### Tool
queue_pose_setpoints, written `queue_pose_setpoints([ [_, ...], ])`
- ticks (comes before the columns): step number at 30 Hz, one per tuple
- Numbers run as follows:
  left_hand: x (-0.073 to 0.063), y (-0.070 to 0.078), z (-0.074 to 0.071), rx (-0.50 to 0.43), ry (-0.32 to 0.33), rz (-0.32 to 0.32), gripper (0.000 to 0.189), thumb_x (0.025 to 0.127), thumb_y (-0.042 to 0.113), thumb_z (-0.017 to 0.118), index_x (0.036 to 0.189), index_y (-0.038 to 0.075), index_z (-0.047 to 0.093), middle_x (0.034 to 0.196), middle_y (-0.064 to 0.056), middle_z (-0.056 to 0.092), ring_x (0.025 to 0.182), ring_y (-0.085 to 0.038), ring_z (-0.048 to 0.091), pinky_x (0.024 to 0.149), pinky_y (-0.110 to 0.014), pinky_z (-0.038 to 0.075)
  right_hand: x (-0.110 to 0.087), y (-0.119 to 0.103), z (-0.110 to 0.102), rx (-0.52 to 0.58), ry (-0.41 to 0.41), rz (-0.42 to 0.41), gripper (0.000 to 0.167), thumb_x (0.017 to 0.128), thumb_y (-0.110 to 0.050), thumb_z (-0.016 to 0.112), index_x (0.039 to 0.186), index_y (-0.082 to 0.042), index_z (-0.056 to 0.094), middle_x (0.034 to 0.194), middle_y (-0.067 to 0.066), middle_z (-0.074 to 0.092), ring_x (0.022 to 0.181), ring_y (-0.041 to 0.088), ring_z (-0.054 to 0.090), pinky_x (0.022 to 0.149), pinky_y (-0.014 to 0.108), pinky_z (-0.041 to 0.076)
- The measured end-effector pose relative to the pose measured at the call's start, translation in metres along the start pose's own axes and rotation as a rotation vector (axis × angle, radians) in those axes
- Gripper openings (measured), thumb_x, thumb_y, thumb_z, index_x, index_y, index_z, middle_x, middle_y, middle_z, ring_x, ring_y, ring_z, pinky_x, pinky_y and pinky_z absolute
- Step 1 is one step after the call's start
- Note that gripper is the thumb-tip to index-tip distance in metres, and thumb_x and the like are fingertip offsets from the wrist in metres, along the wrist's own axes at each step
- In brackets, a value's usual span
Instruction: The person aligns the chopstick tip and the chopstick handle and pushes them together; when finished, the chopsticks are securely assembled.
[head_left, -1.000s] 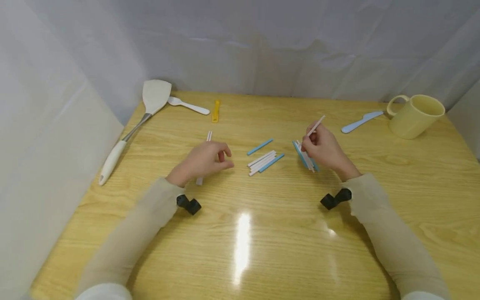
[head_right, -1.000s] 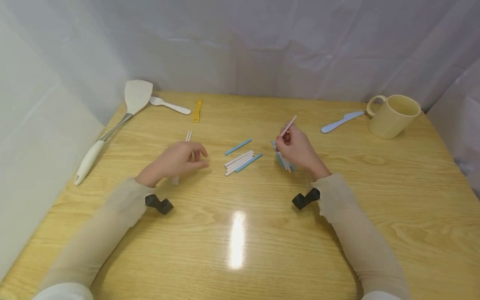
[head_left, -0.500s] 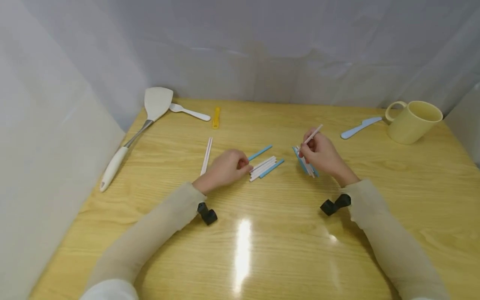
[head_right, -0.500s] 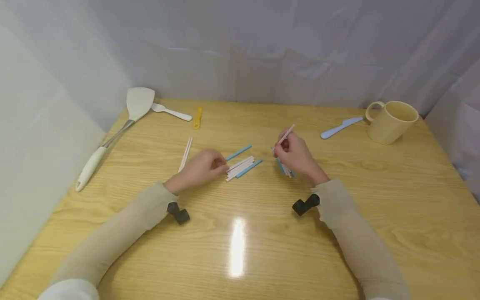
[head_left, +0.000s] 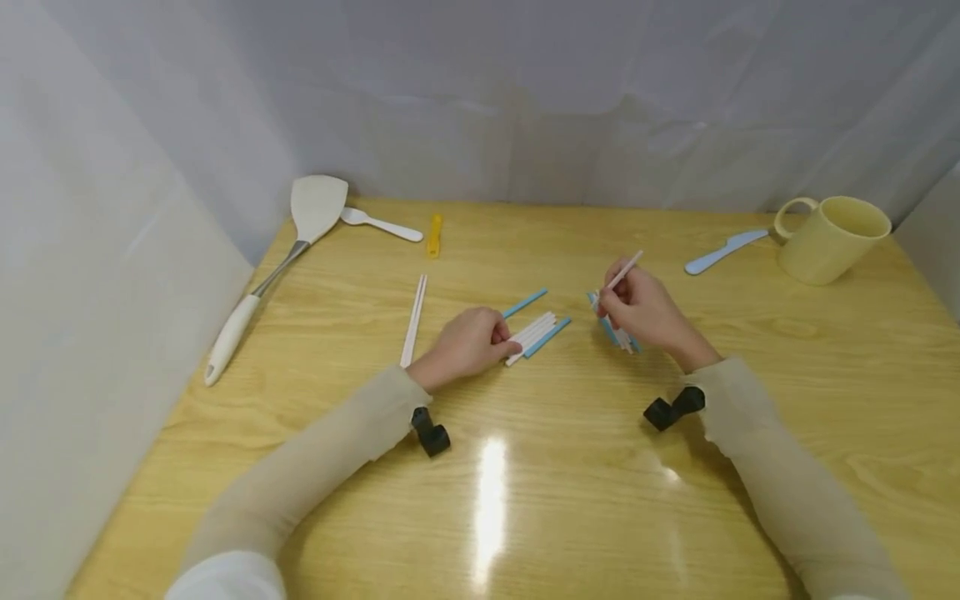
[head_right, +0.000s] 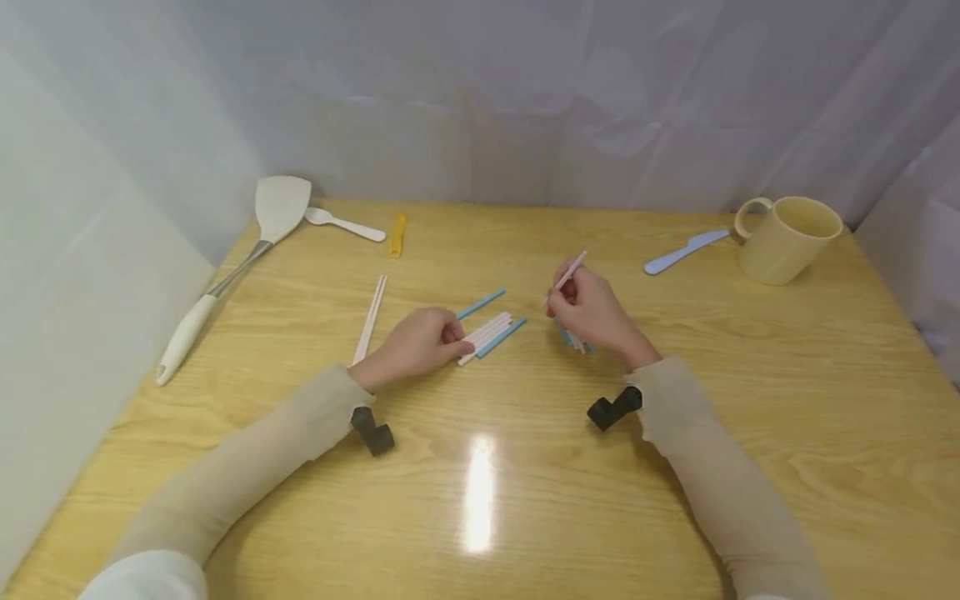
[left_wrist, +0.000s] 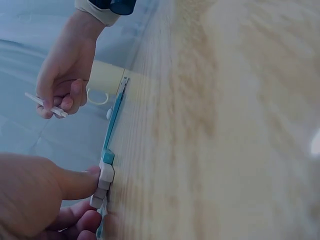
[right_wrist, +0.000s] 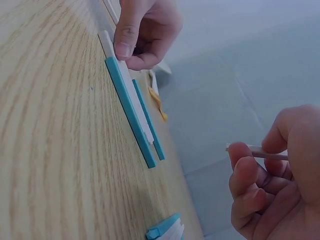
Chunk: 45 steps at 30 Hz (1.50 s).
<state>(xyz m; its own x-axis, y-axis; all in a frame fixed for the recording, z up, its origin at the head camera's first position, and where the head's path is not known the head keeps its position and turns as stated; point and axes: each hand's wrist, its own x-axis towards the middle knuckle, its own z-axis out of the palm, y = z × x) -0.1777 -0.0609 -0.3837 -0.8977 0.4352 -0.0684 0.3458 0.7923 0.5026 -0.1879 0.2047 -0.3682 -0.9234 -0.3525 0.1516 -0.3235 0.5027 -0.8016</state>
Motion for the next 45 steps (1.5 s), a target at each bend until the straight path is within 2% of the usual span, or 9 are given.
queue_pose_setpoints([
  [6, -0.002, 0.003, -0.001, 0.009, 0.035, -0.007, 0.021, 0.088, 0.026, 0.071, 0.082, 0.006, 0.069, 0.073, -0.003, 0.065, 0.056, -0.009, 0.050, 0.049, -0.019, 0.036, 0.002, 0.002, 0.002, 0.015, -0.011, -0.013, 0.009, 0.099, -0.008, 0.045, 0.095, 0.000, 0.046, 0.078, 0.018, 0.064, 0.054, 0.023, 0.053, 0.047, 0.027, 0.043],
  [13, -0.003, 0.003, -0.002, -0.015, 0.045, 0.006, 0.024, 0.093, 0.022, 0.065, 0.075, 0.005, 0.067, 0.063, 0.000, 0.057, 0.049, -0.007, 0.042, 0.044, -0.017, 0.030, -0.001, -0.001, 0.001, 0.015, -0.001, -0.025, 0.009, 0.099, -0.008, 0.046, 0.092, -0.002, 0.048, 0.079, 0.022, 0.063, 0.054, 0.033, 0.052, 0.046, 0.028, 0.041],
  [18, -0.005, 0.004, -0.004, -0.060, 0.051, 0.003, 0.029, 0.097, 0.014, 0.057, 0.069, 0.005, 0.061, 0.057, 0.000, 0.048, 0.047, -0.008, 0.038, 0.044, -0.018, 0.029, -0.001, -0.001, 0.001, 0.022, 0.015, -0.024, 0.008, 0.098, -0.007, 0.047, 0.092, -0.002, 0.048, 0.079, 0.023, 0.062, 0.055, 0.033, 0.053, 0.045, 0.027, 0.041],
  [20, -0.006, 0.006, -0.004, -0.061, 0.049, 0.007, 0.026, 0.097, 0.014, 0.056, 0.074, 0.004, 0.062, 0.061, -0.001, 0.052, 0.049, -0.008, 0.040, 0.044, -0.018, 0.030, -0.002, -0.002, 0.001, 0.031, 0.025, -0.024, 0.007, 0.097, -0.006, 0.047, 0.092, -0.001, 0.048, 0.078, 0.023, 0.062, 0.055, 0.033, 0.053, 0.045, 0.027, 0.041],
  [25, -0.004, 0.008, -0.002, 0.021, 0.044, 0.023, 0.025, 0.093, 0.027, 0.065, 0.090, 0.003, 0.067, 0.078, -0.006, 0.064, 0.060, -0.010, 0.050, 0.051, -0.019, 0.036, -0.003, -0.003, 0.001, 0.057, 0.030, -0.030, 0.007, 0.098, -0.005, 0.046, 0.093, 0.000, 0.048, 0.079, 0.024, 0.061, 0.055, 0.031, 0.052, 0.046, 0.027, 0.041],
  [30, -0.004, 0.009, 0.000, 0.068, 0.048, -0.002, 0.024, 0.090, 0.030, 0.069, 0.088, 0.006, 0.069, 0.082, -0.006, 0.064, 0.066, -0.014, 0.053, 0.053, -0.022, 0.037, -0.002, -0.006, 0.002, 0.073, 0.024, -0.029, 0.007, 0.098, -0.004, 0.047, 0.093, 0.001, 0.049, 0.078, 0.023, 0.060, 0.055, 0.030, 0.053, 0.047, 0.027, 0.042],
  [39, -0.005, 0.011, 0.002, -0.129, -0.063, -0.068, 0.019, 0.091, 0.025, 0.068, 0.089, 0.006, 0.068, 0.080, -0.003, 0.065, 0.063, -0.011, 0.051, 0.055, -0.020, 0.039, -0.002, -0.007, 0.002, 0.062, 0.000, -0.019, 0.008, 0.099, -0.006, 0.046, 0.095, 0.001, 0.048, 0.080, 0.020, 0.061, 0.054, 0.027, 0.052, 0.047, 0.027, 0.041],
  [42, -0.006, 0.011, 0.001, -0.153, -0.051, -0.076, 0.019, 0.092, 0.025, 0.067, 0.089, 0.006, 0.068, 0.079, -0.003, 0.065, 0.062, -0.011, 0.052, 0.055, -0.020, 0.040, -0.002, -0.007, 0.002, 0.054, 0.000, -0.020, 0.008, 0.099, -0.007, 0.046, 0.095, 0.000, 0.049, 0.081, 0.023, 0.061, 0.055, 0.030, 0.052, 0.047, 0.027, 0.041],
  [45, -0.008, 0.009, 0.000, -0.191, -0.005, -0.076, 0.019, 0.093, 0.024, 0.065, 0.089, 0.006, 0.067, 0.077, -0.003, 0.063, 0.060, -0.010, 0.050, 0.054, -0.020, 0.039, -0.002, -0.007, 0.003, 0.062, 0.001, -0.029, 0.009, 0.099, -0.006, 0.047, 0.094, 0.000, 0.049, 0.081, 0.025, 0.061, 0.056, 0.032, 0.053, 0.047, 0.027, 0.042],
])
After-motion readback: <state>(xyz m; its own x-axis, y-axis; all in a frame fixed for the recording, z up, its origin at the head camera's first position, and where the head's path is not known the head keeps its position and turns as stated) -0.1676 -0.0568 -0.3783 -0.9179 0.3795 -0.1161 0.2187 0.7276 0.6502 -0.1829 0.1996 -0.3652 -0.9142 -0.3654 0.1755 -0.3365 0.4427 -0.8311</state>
